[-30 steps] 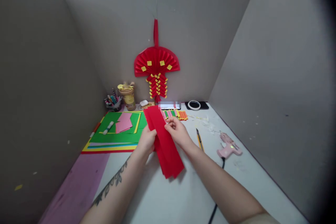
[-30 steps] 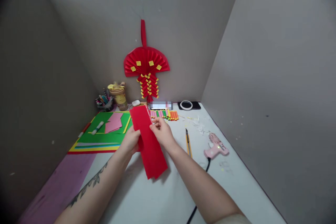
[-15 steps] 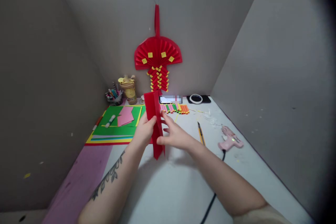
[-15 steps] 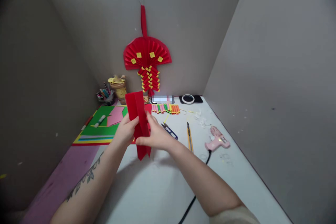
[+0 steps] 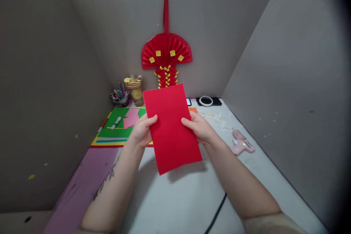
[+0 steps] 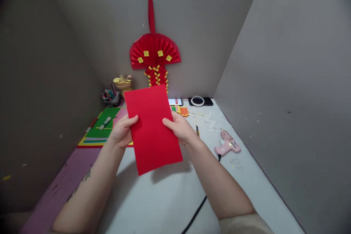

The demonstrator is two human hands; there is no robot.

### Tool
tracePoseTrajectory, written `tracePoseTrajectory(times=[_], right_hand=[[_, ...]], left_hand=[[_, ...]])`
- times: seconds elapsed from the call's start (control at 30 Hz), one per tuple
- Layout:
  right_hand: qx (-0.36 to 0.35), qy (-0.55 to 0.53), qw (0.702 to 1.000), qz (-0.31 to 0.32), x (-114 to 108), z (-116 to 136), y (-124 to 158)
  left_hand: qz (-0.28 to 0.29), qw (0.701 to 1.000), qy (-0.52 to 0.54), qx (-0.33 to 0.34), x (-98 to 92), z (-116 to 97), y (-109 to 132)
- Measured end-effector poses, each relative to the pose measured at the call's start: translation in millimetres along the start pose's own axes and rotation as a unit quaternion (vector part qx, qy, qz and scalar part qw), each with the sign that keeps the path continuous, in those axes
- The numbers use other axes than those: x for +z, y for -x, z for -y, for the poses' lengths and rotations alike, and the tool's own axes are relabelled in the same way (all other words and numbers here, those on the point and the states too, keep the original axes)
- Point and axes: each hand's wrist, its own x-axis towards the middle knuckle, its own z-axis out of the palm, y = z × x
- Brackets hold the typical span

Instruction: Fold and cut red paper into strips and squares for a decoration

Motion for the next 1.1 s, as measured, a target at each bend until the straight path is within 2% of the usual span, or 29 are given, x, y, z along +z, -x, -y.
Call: tracePoseTrajectory(times=[0.17, 0.4, 0.57, 0.67, 0.77, 0.93, 1.03, 1.1], right_hand=[[-0.008, -0.062, 0.998, 0.029, 3.0, 0.7, -0.6], [0.025, -0.096, 0.993, 0.059, 3.7, -1.3, 0.5], [0.061, -0.022, 0.993, 0.093, -3.0, 2.4, 0.6], [0.056, 0.022, 0.994, 0.096, -9.4, 1.0, -2.7], [0.042, 0.023, 0.996, 0.081, -16.9, -5.3, -7.9], [0.056, -0.015, 0.997, 0.049, -21.3, -16.3, -14.4], [0.039, 0.084, 0.994, 0.049, -16.1, -20.9, -16.6], [-0.022, 0.204, 0.979, -0.006, -11.6, -24.0, -18.0]], left_hand=[[0.025, 0.999, 0.019, -0.009, -3.3, 0.6, 0.3], [0.014, 0.999, 0.031, -0.012, -5.4, 7.2, -3.3], [-0.045, 0.997, 0.036, 0.045, -5.4, -2.0, -5.1], [-0.105, 0.989, 0.066, 0.081, -12.5, -11.0, -8.5], [-0.158, 0.975, 0.101, 0.117, -22.5, -19.3, -12.6], [-0.155, 0.967, 0.131, 0.153, -31.6, -23.9, -16.2], [-0.156, 0.972, 0.101, 0.147, -28.4, -20.0, -15.2], [-0.144, 0.978, 0.066, 0.139, -23.9, -15.3, -14.0]])
